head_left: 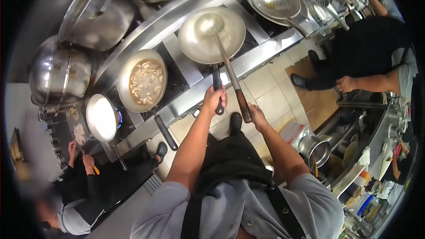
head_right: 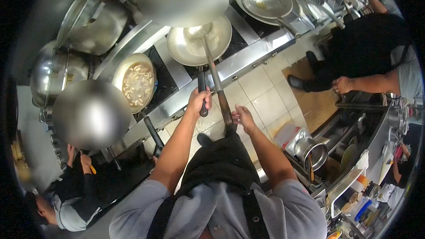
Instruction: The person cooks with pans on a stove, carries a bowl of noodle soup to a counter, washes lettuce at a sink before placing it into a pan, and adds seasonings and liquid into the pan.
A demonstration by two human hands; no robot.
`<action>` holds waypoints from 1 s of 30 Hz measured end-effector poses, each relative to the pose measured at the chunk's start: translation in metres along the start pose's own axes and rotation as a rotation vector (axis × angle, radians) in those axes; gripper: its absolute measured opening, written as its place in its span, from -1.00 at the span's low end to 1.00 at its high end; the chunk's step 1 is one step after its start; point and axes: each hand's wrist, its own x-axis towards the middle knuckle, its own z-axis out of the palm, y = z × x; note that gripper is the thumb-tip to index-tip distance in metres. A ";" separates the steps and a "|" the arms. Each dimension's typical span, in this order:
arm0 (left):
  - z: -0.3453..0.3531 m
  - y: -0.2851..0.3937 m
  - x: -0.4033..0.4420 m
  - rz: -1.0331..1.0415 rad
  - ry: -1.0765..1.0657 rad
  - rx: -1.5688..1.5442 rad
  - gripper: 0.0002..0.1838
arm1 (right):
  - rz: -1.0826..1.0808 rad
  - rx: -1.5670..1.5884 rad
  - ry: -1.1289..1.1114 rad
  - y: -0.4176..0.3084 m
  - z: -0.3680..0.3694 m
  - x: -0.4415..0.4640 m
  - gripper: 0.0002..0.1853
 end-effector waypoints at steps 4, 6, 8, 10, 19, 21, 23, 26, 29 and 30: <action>0.010 -0.005 0.020 -0.060 0.013 -0.041 -0.85 | -0.018 0.057 -0.073 0.010 -0.004 0.048 -0.46; 0.013 -0.001 0.027 -0.096 0.028 -0.006 -0.86 | 0.077 0.289 -0.061 -0.011 0.030 0.054 -0.46; 0.023 0.002 0.029 -0.148 0.154 0.140 -0.86 | -0.041 0.282 -0.144 0.045 0.048 0.129 -0.46; 0.029 0.000 0.024 -0.172 0.304 0.223 -0.83 | -0.126 0.407 -0.017 0.057 0.081 0.151 -0.59; 0.042 -0.005 -0.013 -0.102 0.410 0.404 -0.81 | 0.225 0.836 -0.080 0.077 0.096 0.213 -0.68; 0.044 -0.007 -0.016 -0.111 0.411 0.427 -0.81 | 0.357 0.884 -0.078 0.060 0.087 0.215 -0.68; 0.041 -0.010 -0.019 -0.126 0.413 0.452 -0.81 | 0.679 0.963 -0.229 0.053 0.079 0.227 -0.64; 0.035 -0.013 -0.019 -0.168 0.424 0.461 -0.79 | 0.661 0.695 -0.405 0.079 0.073 0.245 -0.59; 0.032 -0.014 -0.019 -0.178 0.396 0.430 -0.75 | 0.395 0.707 -0.208 0.061 0.089 0.203 -0.70; 0.028 -0.017 -0.018 -0.175 0.389 0.429 -0.75 | 0.211 0.779 -0.138 0.049 0.088 0.187 -0.76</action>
